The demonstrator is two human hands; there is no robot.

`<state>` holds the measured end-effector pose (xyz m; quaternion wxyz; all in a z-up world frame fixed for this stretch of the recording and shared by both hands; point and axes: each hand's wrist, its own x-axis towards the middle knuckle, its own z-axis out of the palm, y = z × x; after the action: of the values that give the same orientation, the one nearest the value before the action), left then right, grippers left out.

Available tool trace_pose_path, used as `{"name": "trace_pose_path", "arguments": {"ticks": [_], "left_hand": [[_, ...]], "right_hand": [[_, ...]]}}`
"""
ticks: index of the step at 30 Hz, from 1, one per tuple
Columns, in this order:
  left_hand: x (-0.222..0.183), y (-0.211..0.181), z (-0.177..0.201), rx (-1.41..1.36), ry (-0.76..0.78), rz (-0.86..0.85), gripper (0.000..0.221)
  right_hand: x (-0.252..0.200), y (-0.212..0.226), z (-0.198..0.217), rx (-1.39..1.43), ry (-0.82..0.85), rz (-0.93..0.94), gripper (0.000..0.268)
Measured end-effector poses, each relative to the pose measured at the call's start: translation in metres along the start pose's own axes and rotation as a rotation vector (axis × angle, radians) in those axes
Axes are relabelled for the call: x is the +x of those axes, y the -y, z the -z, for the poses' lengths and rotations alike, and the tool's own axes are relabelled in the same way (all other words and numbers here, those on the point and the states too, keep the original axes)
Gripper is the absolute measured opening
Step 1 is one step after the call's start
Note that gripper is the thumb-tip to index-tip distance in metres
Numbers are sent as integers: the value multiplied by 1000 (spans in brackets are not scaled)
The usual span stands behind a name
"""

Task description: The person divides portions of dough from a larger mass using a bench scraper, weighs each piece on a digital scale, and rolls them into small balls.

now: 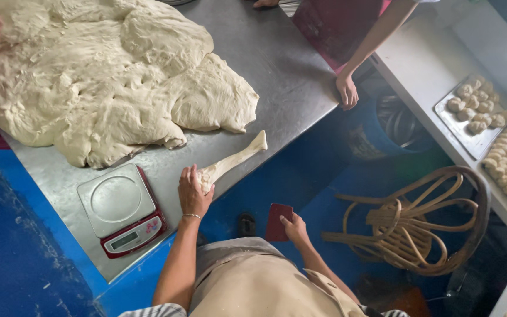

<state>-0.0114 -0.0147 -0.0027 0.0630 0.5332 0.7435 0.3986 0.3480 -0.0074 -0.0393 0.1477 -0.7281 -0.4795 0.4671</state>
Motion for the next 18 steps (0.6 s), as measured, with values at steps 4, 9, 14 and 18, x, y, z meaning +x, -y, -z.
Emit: {"name": "trace_pose_path", "arguments": {"ticks": [4,9,14,18], "left_hand": [[1,-7,0,120,-86,-11,73],[-9,3,6,76,6,-12,68],[-4,13,5,32,33,-38,67],[-4,16,2,32,37,-41,67]], "right_hand": [[9,3,1,-161,-1,75,34],[-1,-10,-4,-146,16,51,34],[5,-3,-6,-193,12,122,35],[7,4,-10,-178,26,109,37]]}}
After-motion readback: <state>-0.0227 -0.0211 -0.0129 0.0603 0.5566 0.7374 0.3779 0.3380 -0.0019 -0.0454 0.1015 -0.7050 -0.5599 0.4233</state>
